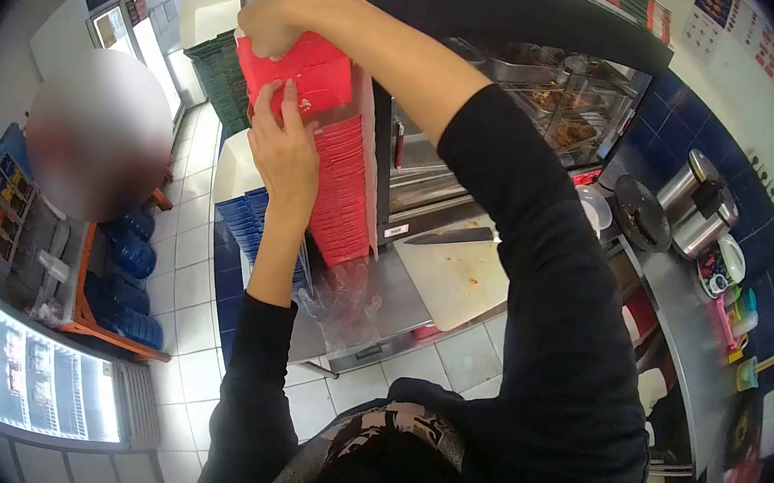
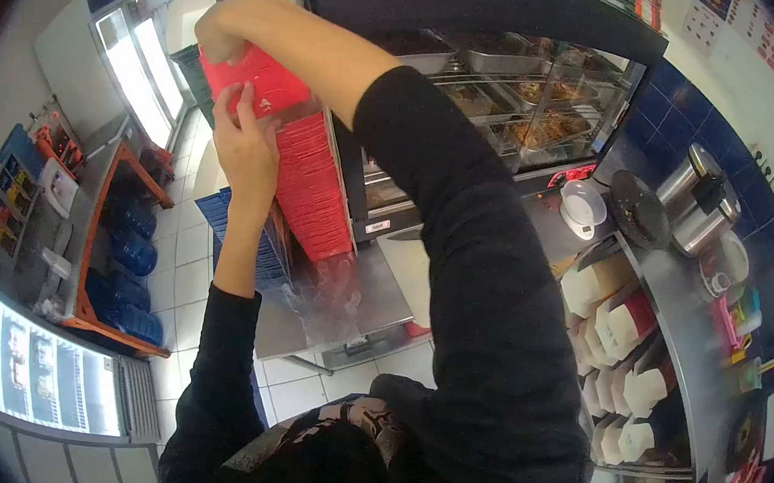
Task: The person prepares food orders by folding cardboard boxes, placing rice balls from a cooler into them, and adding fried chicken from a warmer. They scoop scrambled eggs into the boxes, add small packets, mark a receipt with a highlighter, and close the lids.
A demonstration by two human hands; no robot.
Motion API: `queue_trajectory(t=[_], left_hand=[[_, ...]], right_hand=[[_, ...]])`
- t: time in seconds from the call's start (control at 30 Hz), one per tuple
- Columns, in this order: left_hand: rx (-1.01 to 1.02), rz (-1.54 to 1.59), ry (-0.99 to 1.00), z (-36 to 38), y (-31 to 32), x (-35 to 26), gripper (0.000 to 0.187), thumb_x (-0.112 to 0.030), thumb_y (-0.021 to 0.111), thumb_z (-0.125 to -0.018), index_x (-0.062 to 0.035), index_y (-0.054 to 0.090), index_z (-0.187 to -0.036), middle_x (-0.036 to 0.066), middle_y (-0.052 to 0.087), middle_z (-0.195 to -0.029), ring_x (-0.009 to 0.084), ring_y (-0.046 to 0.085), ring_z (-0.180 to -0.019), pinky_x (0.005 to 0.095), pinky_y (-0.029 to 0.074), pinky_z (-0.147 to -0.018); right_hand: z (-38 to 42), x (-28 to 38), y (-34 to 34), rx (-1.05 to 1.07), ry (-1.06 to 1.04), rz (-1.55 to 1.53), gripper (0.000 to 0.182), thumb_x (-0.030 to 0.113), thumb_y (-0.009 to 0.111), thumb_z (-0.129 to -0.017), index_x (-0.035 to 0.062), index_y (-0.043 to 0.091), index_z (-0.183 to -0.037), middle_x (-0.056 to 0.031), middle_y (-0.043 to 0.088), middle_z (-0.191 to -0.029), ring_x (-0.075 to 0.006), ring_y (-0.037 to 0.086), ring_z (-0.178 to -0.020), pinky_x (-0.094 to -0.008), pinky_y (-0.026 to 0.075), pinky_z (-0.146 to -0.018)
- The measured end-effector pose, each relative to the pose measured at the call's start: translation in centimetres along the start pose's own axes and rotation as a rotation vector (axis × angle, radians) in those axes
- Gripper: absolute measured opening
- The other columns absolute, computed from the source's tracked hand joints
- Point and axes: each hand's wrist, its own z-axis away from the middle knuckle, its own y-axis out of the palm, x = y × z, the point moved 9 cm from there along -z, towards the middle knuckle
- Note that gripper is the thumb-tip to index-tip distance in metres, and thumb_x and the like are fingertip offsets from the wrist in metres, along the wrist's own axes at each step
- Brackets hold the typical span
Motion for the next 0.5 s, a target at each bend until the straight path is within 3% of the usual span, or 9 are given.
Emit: queue_trajectory(t=[0.13, 0.37, 0.43, 0.5], left_hand=[[-0.016, 0.082, -0.060, 0.5, -0.2, 0.2, 0.053, -0.015, 0.074, -0.070, -0.0018, 0.051, -0.116, 0.018, 0.045, -0.121, 0.0348, 0.049, -0.106, 0.0433, 0.039, -0.087], [-0.047, -0.064, 0.014, 1.3, -2.0, 0.5, 0.053, -0.017, 0.072, -0.072, 0.0013, 0.050, -0.117, 0.020, 0.050, -0.113, 0.0368, 0.048, -0.107, 0.0445, 0.038, -0.091], [-0.026, -0.059, 0.014, 2.1, -1.7, 0.7, 0.049, -0.015, 0.071, -0.073, 0.0004, 0.053, -0.116, 0.019, 0.051, -0.113, 0.0354, 0.049, -0.106, 0.0438, 0.039, -0.093], [0.120, -0.033, -0.107, 3.2, -0.4, 2.0, 0.046, -0.013, 0.070, -0.073, -0.0013, 0.054, -0.115, 0.016, 0.051, -0.112, 0.0330, 0.050, -0.106, 0.0443, 0.038, -0.095]], right_hand=[[-2.1, -0.3, 2.3, 0.022, 0.126, -0.153, 0.029, 0.018, 0.066, -0.067, -0.0004, 0.069, -0.089, -0.0210, 0.066, -0.093, -0.0332, 0.064, -0.088, -0.0411, 0.050, -0.076], [-1.0, 1.9, 2.9, 0.060, -0.031, 0.017, 0.029, 0.011, 0.060, -0.065, 0.0015, 0.069, -0.091, -0.0208, 0.066, -0.093, -0.0335, 0.064, -0.088, -0.0414, 0.050, -0.076], [-1.1, 1.0, 3.2, 0.005, 0.019, -0.088, 0.031, 0.013, 0.061, -0.064, 0.0003, 0.068, -0.092, -0.0211, 0.066, -0.091, -0.0337, 0.064, -0.085, -0.0416, 0.050, -0.074], [-0.9, -0.2, 1.1, -0.243, 0.028, -0.157, 0.031, 0.014, 0.063, -0.064, -0.0008, 0.067, -0.091, -0.0211, 0.066, -0.088, -0.0342, 0.065, -0.082, -0.0422, 0.051, -0.072]])
